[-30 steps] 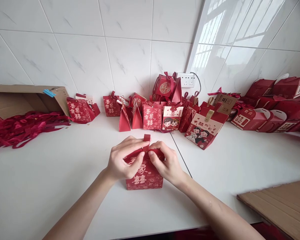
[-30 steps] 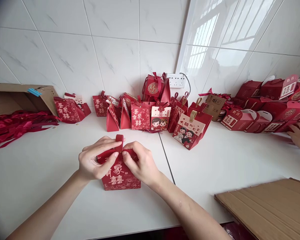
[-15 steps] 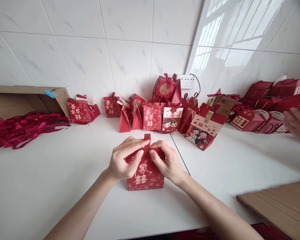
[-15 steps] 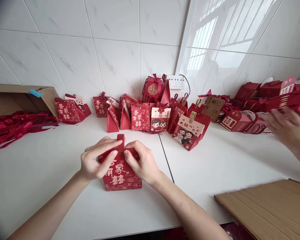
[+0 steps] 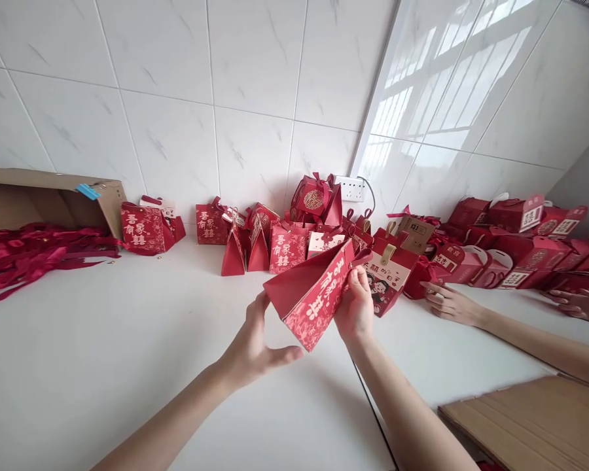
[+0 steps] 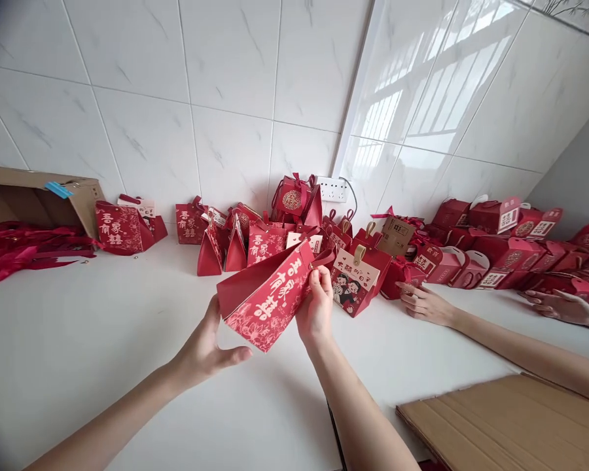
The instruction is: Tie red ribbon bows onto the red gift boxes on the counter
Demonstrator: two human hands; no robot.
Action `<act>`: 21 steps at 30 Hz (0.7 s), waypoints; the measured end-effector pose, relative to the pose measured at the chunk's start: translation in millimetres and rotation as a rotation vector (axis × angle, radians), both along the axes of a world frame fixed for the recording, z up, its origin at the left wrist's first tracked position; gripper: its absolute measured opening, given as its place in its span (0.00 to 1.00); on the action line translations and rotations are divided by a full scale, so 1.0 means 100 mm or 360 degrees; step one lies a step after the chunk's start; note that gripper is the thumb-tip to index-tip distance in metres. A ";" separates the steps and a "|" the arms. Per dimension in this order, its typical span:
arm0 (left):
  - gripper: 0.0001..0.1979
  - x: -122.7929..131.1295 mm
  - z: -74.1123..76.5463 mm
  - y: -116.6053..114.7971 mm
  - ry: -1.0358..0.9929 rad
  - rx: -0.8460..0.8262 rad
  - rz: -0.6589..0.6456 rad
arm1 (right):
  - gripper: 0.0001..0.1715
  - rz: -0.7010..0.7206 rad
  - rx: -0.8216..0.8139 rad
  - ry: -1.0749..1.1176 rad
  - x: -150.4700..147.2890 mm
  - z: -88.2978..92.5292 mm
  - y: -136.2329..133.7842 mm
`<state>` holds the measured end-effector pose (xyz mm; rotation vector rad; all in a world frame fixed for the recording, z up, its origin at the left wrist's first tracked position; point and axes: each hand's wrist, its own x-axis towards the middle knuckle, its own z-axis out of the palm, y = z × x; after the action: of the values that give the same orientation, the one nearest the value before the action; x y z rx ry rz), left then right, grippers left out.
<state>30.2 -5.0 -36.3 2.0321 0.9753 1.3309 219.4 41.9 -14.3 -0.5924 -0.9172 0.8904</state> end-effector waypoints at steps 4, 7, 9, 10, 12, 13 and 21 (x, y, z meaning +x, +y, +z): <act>0.40 0.02 0.03 -0.09 0.0116 0.0388 0.0122 | 0.12 0.0055 0.0039 0.0191 -0.05 0.02 -0.04; 0.46 0.03 0.06 -0.11 0.0176 0.0692 0.0072 | 0.12 0.0136 -0.0012 0.0301 -0.07 0.04 -0.06; 0.50 0.04 0.06 -0.11 0.0196 0.0749 0.0070 | 0.12 0.0154 -0.0040 0.0303 -0.08 0.05 -0.07; 0.51 0.04 0.06 -0.11 0.0198 0.0735 0.0087 | 0.12 0.0151 -0.0055 0.0297 -0.09 0.06 -0.08; 0.50 0.03 0.05 -0.10 0.0166 0.0679 0.0121 | 0.13 0.0133 -0.0068 0.0295 -0.11 0.06 -0.09; 0.49 0.03 0.05 -0.09 0.0126 0.0642 0.0122 | 0.13 0.0124 -0.0061 0.0290 -0.12 0.06 -0.09; 0.48 0.03 0.05 -0.07 -0.0010 0.0654 0.0096 | 0.12 0.0138 -0.0026 0.0101 -0.15 0.05 -0.12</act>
<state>33.3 -12.4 -31.1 2.3062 0.8151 1.6804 203.9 30.1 -8.9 -0.5387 -0.8841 0.9898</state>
